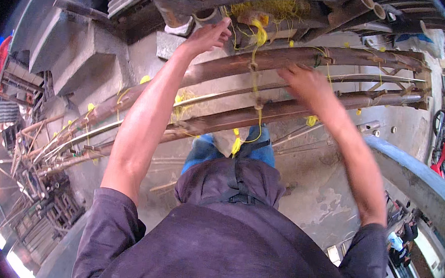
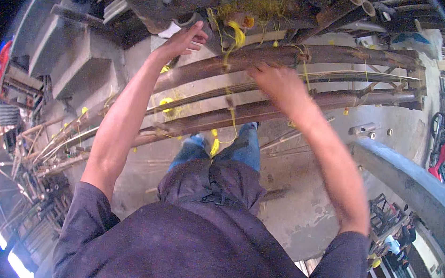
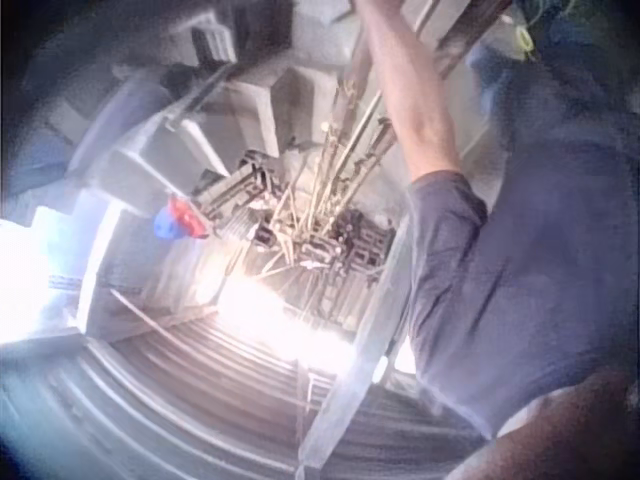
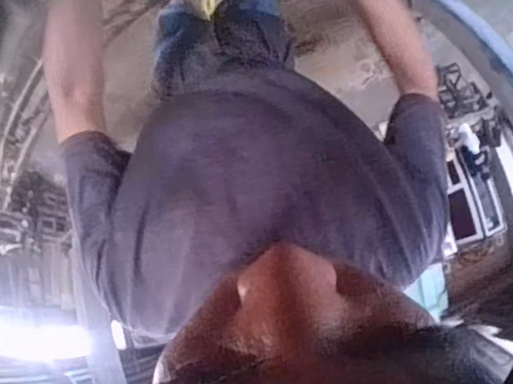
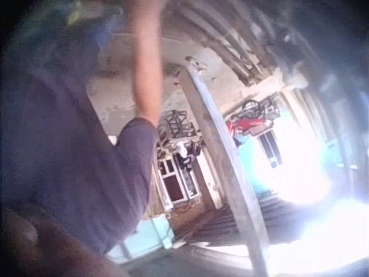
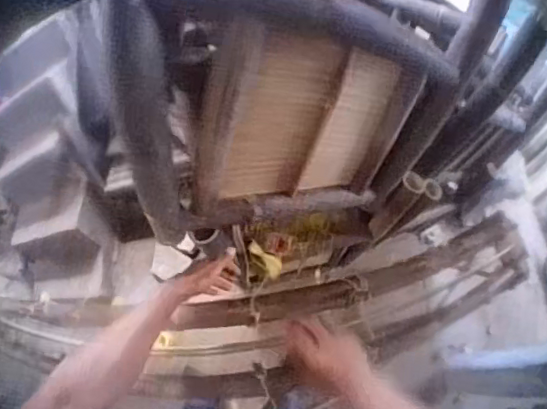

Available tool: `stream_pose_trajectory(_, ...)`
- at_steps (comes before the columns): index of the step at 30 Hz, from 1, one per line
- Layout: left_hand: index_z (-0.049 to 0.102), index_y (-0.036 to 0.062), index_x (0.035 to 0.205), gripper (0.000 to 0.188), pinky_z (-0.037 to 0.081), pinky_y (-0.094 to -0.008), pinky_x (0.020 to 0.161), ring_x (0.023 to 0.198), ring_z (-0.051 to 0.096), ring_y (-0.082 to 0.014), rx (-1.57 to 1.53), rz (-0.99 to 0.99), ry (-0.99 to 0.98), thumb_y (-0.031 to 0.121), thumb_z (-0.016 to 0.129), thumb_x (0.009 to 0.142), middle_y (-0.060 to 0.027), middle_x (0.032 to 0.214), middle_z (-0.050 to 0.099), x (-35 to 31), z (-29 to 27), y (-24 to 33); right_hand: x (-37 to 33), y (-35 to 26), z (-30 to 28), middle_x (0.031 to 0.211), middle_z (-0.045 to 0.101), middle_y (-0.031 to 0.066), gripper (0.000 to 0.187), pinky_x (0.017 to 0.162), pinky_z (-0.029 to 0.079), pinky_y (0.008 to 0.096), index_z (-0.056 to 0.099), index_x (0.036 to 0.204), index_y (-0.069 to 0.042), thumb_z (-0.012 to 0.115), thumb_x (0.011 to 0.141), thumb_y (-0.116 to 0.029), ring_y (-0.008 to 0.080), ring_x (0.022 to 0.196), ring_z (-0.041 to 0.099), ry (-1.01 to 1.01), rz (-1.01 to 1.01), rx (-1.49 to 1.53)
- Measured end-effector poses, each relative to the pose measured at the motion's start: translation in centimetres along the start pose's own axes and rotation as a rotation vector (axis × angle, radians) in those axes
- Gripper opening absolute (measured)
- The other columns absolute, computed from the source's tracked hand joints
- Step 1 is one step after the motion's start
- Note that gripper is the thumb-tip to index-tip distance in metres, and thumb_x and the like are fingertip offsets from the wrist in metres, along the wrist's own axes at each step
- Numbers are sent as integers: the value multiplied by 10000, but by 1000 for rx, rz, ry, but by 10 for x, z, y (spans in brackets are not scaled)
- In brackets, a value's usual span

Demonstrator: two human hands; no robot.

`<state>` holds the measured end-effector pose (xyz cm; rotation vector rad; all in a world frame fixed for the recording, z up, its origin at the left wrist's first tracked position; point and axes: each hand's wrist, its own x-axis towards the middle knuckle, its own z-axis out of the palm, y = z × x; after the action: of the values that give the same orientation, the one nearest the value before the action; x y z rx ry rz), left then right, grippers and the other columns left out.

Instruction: The person repeatedly ties yellow string around multiple metal rods arranged on a wooden rack. They pull string from a spool, wrap it around each rod, and secure it with knots. The person occasionally walks along the rack to reach different sections.

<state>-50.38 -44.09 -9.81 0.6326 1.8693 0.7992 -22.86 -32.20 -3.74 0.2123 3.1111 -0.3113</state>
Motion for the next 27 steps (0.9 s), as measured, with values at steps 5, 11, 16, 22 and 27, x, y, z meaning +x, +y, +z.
stream_pose_trajectory(5,585,64,1182,448,450,-288,845,1023,591,-141,-111,279,81,431,422,982,-46,1109,621,-100,-94,-47,-12,-107,-60,811,671,94,142,696,541,350,662,900,-62,684,762,-90,256,743,664,175,75,363)
stream_pose_trajectory(11,597,25,1132,350,475,-350,849,969,622,-190,-196,421,10,313,485,967,-83,1058,647,-184,-97,-86,-21,-279,150,810,555,57,374,559,443,279,440,1214,-66,568,863,-78,147,613,521,215,1217,2177)
stream_pose_trajectory(16,625,0,983,233,490,-447,784,877,628,-355,318,651,311,189,532,882,-221,898,643,-210,-42,-118,13,-254,9,906,671,85,205,735,493,338,667,880,-37,541,926,-192,175,785,617,8,302,915)
stream_pose_trajectory(22,633,32,957,255,461,-467,771,890,607,-359,361,480,543,267,600,863,-206,893,635,-193,-4,-134,180,-261,-69,763,577,136,165,708,497,379,639,994,-44,574,857,-111,316,764,604,34,-596,404)
stream_pose_trajectory(27,649,44,774,254,466,-470,637,707,614,-375,455,502,480,275,598,864,-188,714,619,-189,-1,-108,202,-167,55,996,608,183,366,818,482,363,495,1199,15,544,914,-211,242,888,603,-204,269,388)
